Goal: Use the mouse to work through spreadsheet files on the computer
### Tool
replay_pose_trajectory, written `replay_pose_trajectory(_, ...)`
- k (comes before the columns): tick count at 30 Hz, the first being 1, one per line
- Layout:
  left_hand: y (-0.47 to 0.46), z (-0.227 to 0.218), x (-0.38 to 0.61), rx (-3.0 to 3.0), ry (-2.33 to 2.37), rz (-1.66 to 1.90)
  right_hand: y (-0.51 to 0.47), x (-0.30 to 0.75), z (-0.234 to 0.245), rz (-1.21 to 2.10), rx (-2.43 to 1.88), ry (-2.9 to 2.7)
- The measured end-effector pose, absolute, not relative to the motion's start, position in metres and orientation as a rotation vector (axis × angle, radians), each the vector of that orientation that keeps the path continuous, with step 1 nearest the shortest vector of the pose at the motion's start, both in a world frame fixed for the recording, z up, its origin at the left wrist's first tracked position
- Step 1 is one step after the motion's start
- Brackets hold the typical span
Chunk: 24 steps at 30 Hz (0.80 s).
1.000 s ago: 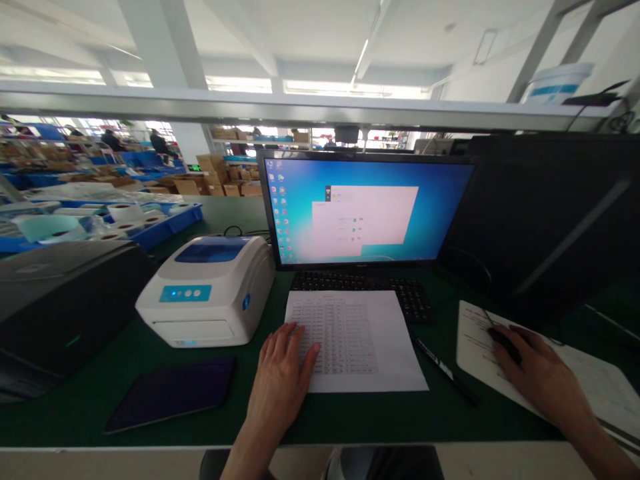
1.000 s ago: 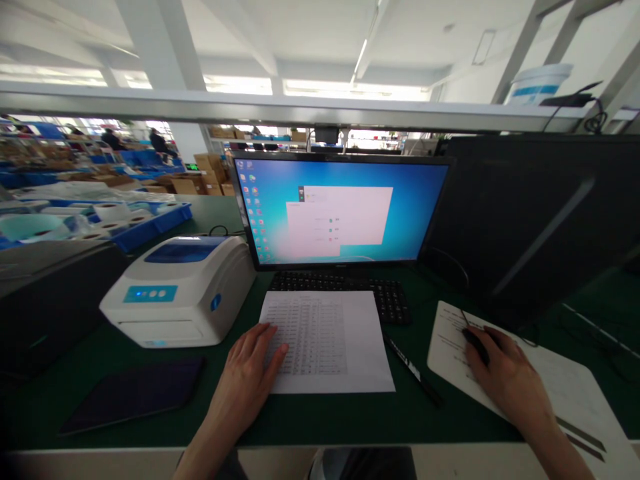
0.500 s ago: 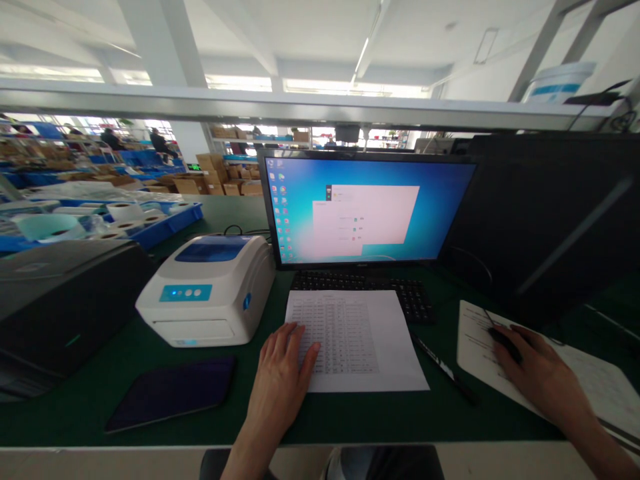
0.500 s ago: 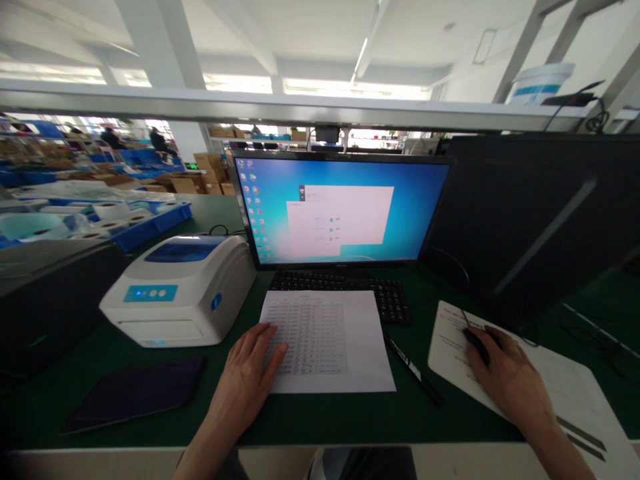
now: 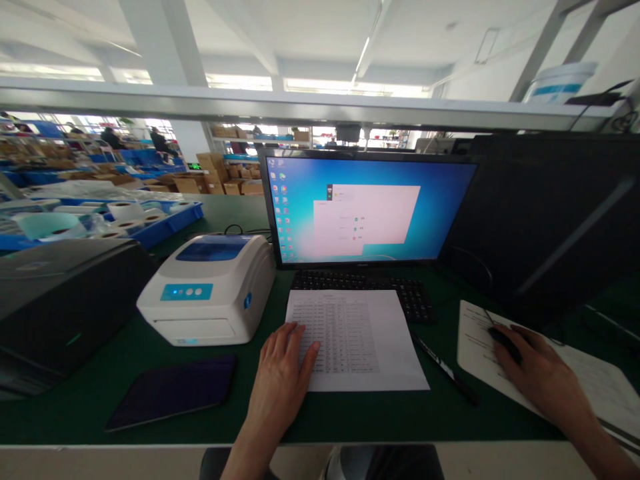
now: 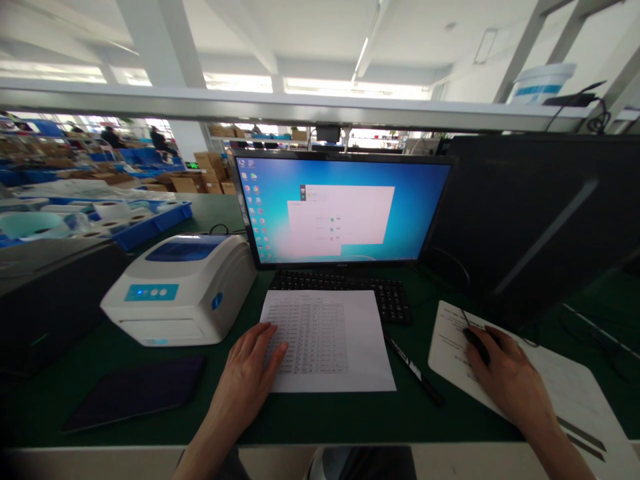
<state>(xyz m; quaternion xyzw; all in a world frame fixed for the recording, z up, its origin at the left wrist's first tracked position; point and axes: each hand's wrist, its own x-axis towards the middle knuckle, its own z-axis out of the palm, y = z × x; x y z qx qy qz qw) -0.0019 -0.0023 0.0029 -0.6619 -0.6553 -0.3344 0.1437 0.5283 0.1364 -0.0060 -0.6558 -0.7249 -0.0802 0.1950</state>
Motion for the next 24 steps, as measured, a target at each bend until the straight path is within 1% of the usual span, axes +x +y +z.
replay_pose_trajectory(7, -0.0013, 0.0011, -0.0015, -1.892, -1.898, -1.006, 0.1379, 0.5298, -0.0080, -0.252, -1.830, -2.026)
replay_pose_trajectory(20, -0.0010, 0.0023, -0.0012, -1.901, -1.891, -0.992, 0.1366, 0.5269, -0.0025, -0.154, -1.878, -2.009)
replay_pose_trajectory(24, -0.0009, 0.0018, -0.0017, -1.900, -1.895, -1.003, 0.1365, 0.5264, -0.0032, -0.175, -1.881, -2.010)
